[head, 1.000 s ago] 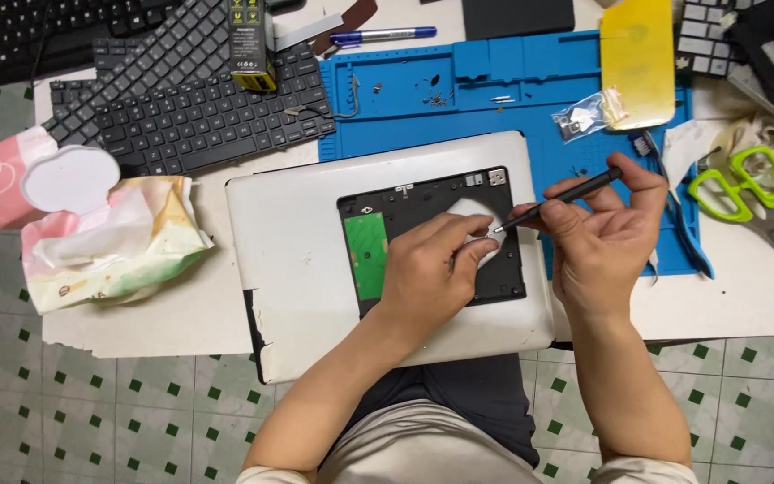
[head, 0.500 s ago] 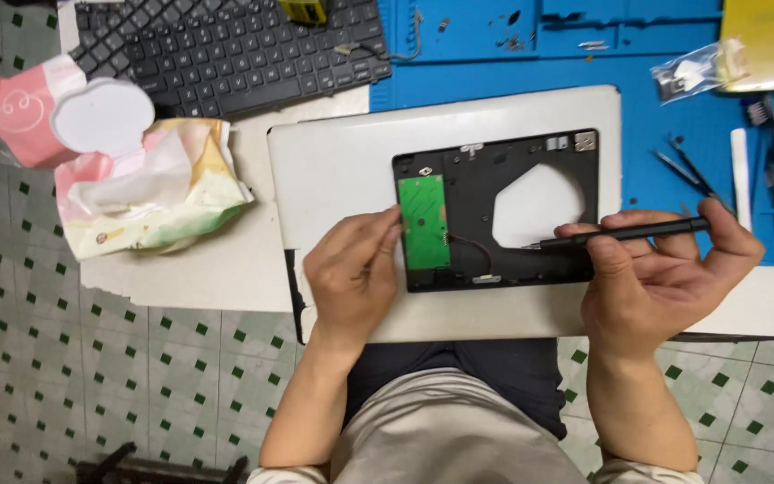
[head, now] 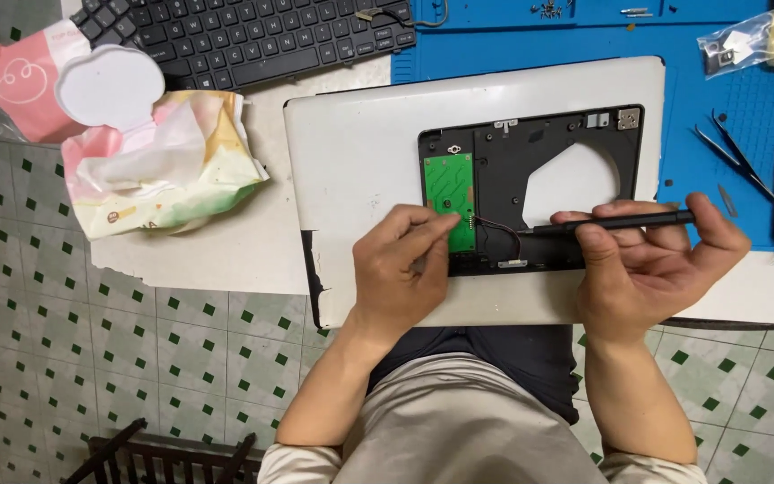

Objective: Cleaning and inspecting a small electronic screen assembly using a cotton swab and a cleaning cloth at a repair bench.

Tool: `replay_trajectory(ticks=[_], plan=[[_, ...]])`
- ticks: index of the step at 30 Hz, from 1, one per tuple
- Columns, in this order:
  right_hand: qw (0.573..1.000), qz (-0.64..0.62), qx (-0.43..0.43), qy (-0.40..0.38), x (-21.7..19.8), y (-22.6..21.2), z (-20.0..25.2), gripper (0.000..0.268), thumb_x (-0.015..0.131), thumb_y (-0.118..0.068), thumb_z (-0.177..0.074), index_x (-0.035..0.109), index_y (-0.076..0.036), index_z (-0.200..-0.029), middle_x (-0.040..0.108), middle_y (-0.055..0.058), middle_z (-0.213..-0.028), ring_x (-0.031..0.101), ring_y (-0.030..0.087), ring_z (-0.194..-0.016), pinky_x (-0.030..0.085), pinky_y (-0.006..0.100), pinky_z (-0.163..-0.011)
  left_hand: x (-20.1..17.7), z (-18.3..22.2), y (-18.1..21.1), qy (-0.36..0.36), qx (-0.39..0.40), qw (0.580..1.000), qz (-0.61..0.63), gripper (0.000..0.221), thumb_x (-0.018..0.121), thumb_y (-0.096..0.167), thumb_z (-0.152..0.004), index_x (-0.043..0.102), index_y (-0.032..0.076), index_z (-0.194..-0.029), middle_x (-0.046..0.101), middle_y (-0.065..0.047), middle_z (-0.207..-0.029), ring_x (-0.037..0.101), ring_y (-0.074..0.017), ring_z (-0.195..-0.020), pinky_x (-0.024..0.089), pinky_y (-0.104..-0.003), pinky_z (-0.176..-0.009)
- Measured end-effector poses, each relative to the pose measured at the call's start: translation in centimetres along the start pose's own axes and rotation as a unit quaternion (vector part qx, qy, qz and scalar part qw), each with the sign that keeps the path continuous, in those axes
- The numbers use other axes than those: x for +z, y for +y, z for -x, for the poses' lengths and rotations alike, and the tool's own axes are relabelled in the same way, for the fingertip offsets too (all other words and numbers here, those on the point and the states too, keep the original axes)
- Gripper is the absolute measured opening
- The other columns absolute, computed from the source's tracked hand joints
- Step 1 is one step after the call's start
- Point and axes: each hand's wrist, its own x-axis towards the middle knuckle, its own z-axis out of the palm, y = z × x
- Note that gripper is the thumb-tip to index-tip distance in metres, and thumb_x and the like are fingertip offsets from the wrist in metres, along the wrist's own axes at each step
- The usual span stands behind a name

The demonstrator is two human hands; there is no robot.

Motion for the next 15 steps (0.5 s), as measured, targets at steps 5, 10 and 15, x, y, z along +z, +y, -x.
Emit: replay_trajectory(ticks=[5, 10, 15], plan=[[0.997, 0.031, -0.064, 0.019, 0.1, 0.4, 0.1, 0.061, 0.064, 0.015, -0.103, 0.025, -0.011, -0.143, 0.052, 0.040, -0.104, 0.065, 0.047, -0.077, 0.063, 0.054, -0.078, 0.2, -0.2, 0.3, -0.003, 0.025, 0.999, -0.028, 0.024, 0.063, -0.013, -0.092, 0.076, 0.003, -0.105, 0.070, -0.011, -0.090, 0.056, -0.0169, -0.063, 0.044, -0.027, -0.055], [0.991, 0.043, -0.124, 0.032, 0.0, 1.0, -0.2, 0.060, 0.062, 0.012, -0.104, 0.025, -0.014, -0.144, 0.048, 0.040, -0.097, 0.058, 0.043, -0.077, 0.062, 0.059, -0.075, 0.1, -0.1, -0.3, 0.001, 0.017, 0.998, -0.065, 0.017, 0.072, -0.008, -0.093, 0.075, 0.003, -0.106, 0.078, -0.011, -0.093, 0.078, -0.0225, -0.083, 0.065, -0.030, -0.075], [0.992, 0.035, -0.116, 0.031, -0.3, 1.2, 0.2, 0.068, 0.058, 0.030, -0.103, 0.024, -0.014, -0.142, 0.046, 0.041, -0.098, 0.056, 0.045, -0.076, 0.062, 0.066, -0.080, -0.3, -0.9, -0.1, -0.002, 0.049, 0.995, -0.082, 0.027, 0.060, -0.019, -0.085, 0.071, 0.004, -0.094, 0.074, -0.009, -0.088, 0.072, -0.0243, -0.080, 0.057, -0.034, -0.073]])
